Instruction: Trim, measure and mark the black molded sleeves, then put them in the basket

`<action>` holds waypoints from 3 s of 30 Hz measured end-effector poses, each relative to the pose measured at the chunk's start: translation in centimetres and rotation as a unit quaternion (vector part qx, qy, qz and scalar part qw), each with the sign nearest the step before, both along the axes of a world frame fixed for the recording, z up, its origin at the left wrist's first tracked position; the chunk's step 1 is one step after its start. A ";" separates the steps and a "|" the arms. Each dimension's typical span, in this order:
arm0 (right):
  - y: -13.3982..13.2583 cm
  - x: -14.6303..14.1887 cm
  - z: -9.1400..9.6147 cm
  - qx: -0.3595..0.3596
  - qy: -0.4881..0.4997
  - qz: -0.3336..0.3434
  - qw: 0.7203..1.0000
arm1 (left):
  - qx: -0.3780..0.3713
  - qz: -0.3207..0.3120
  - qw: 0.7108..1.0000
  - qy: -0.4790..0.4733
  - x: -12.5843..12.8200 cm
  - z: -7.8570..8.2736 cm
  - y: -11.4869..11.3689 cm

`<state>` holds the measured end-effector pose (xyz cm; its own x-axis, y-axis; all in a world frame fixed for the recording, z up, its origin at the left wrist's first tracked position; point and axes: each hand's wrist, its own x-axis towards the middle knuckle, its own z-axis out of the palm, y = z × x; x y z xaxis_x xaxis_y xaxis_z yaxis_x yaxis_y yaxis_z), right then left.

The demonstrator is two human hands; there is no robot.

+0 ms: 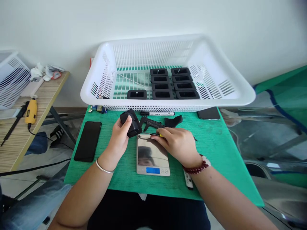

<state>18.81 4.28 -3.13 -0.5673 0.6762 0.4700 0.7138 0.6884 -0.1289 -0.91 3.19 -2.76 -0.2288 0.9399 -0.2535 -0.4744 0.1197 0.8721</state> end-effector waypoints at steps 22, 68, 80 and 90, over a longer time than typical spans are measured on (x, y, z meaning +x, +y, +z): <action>0.3 0.3 0.1 -0.017 0.004 -0.021 1.000 | 0.011 -0.062 0.998 0.017 0.0 0.4 -0.3; 0.5 0.2 -0.1 -0.025 -0.021 -0.012 0.999 | 0.065 -0.006 0.997 0.031 -0.6 0.6 0.4; 0.7 0.8 0.1 -0.024 0.015 0.063 0.998 | 0.054 -0.021 0.998 0.007 -0.7 0.2 0.3; 0.8 0.9 -0.1 -0.024 0.002 -0.001 1.000 | 0.028 -0.018 0.999 -0.035 -0.5 0.0 0.4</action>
